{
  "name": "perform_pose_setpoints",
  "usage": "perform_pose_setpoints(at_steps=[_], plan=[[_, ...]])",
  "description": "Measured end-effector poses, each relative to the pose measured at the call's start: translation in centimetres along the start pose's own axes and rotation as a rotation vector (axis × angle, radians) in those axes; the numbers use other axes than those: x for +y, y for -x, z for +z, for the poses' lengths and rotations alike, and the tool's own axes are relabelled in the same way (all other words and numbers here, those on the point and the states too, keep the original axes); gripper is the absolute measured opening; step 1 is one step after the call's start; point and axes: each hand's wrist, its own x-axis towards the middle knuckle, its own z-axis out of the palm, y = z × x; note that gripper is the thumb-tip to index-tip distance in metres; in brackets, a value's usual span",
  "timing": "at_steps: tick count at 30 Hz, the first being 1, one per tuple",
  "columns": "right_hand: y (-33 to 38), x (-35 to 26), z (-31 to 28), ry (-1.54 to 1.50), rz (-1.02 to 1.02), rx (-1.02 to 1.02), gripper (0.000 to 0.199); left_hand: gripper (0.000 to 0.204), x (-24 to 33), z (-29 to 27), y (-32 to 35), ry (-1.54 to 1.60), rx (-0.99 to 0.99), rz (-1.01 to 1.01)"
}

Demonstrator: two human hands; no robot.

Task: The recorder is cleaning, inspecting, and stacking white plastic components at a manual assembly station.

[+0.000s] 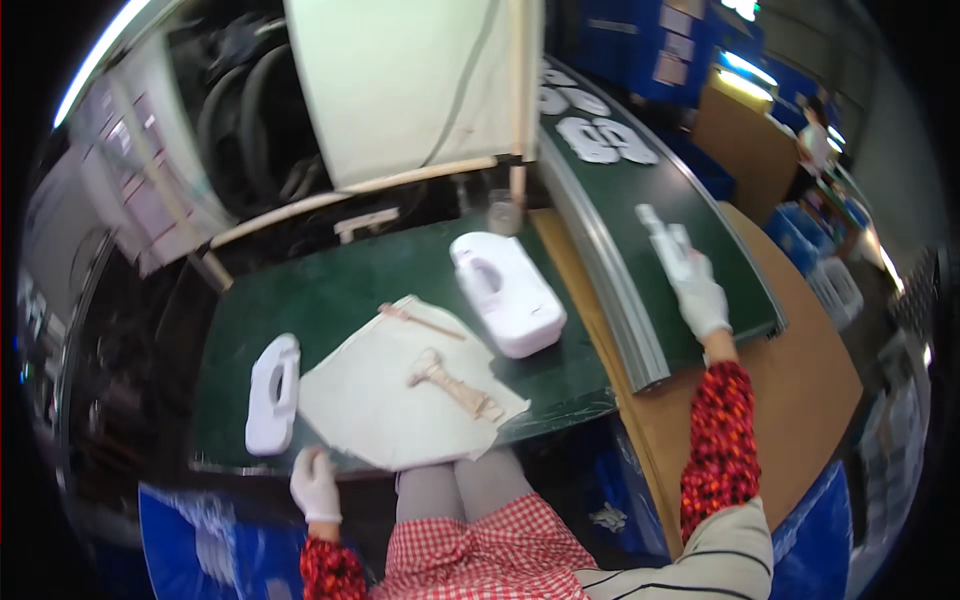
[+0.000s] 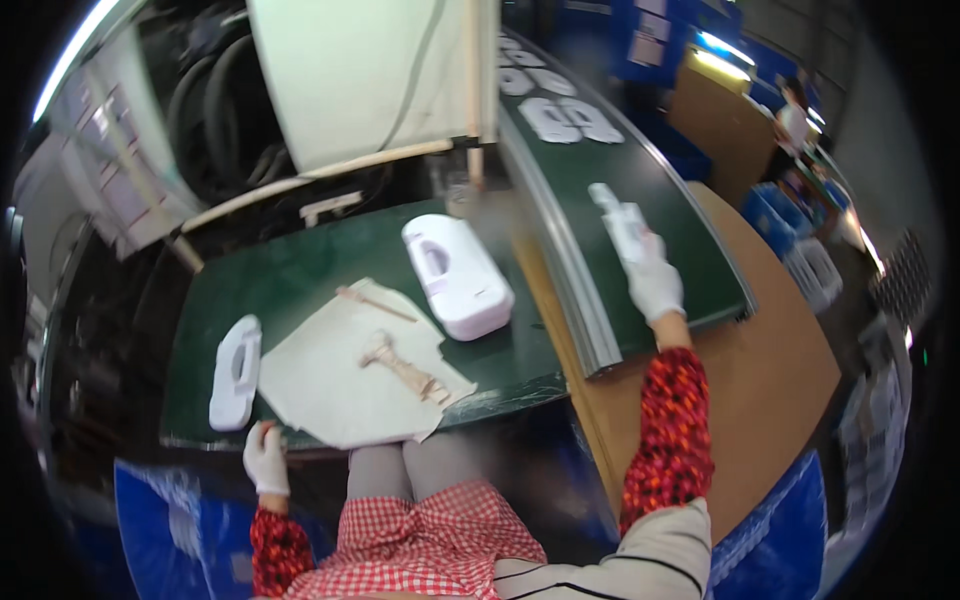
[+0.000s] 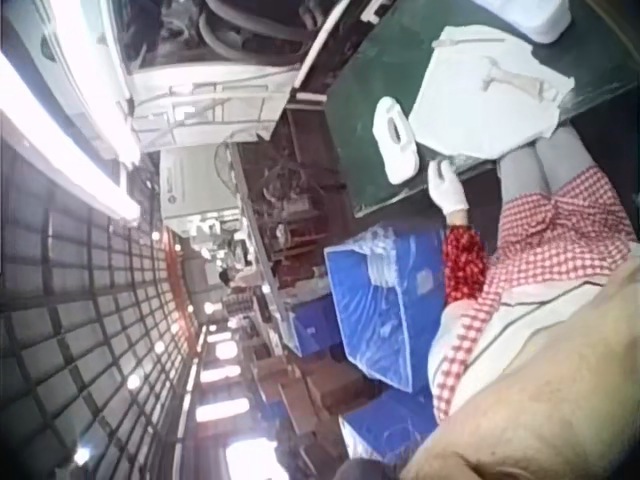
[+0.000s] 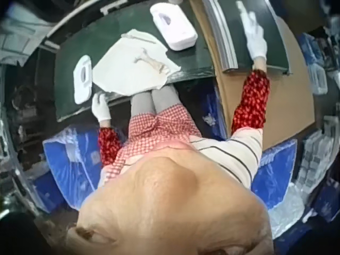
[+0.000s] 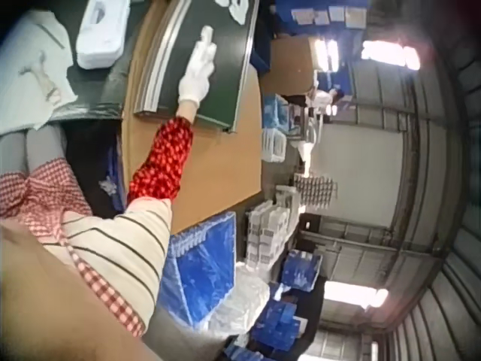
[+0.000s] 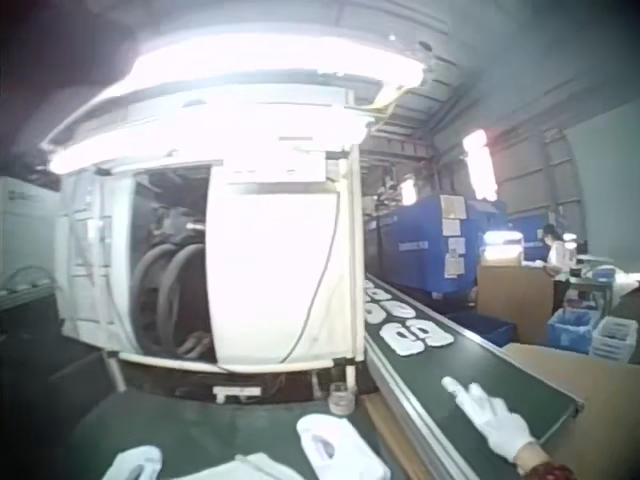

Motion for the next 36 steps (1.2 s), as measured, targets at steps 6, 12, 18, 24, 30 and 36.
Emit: perform_pose_setpoints(at_steps=[6,12,18,24,30,36], plan=[[12.0,-6.6,-5.3,-1.028,-0.360,-0.270,0.053,0.021,8.6,6.1,4.8,0.204,-0.498,0.108],[21.8,-13.8,0.3,-1.243,-0.408,-0.809,0.050,0.043,13.1,7.8,9.4,0.866,-0.867,-0.144],[25.9,-17.0,6.7,-1.013,-0.335,-1.066,0.040,0.048,10.7,1.0,10.3,1.356,-0.537,-0.363],[27.0,-21.5,5.8,-1.074,-0.763,-0.525,0.046,0.042,7.1,-2.8,9.3,1.238,-0.312,-0.412],[28.5,-24.5,6.2,-0.595,-1.639,-0.399,0.031,0.044,8.2,-3.4,9.9,1.616,-0.481,-0.552],[30.6,-19.7,10.7,-0.471,-1.439,-0.727,0.042,0.063,9.1,-2.1,10.4,1.234,-0.580,-0.342]])
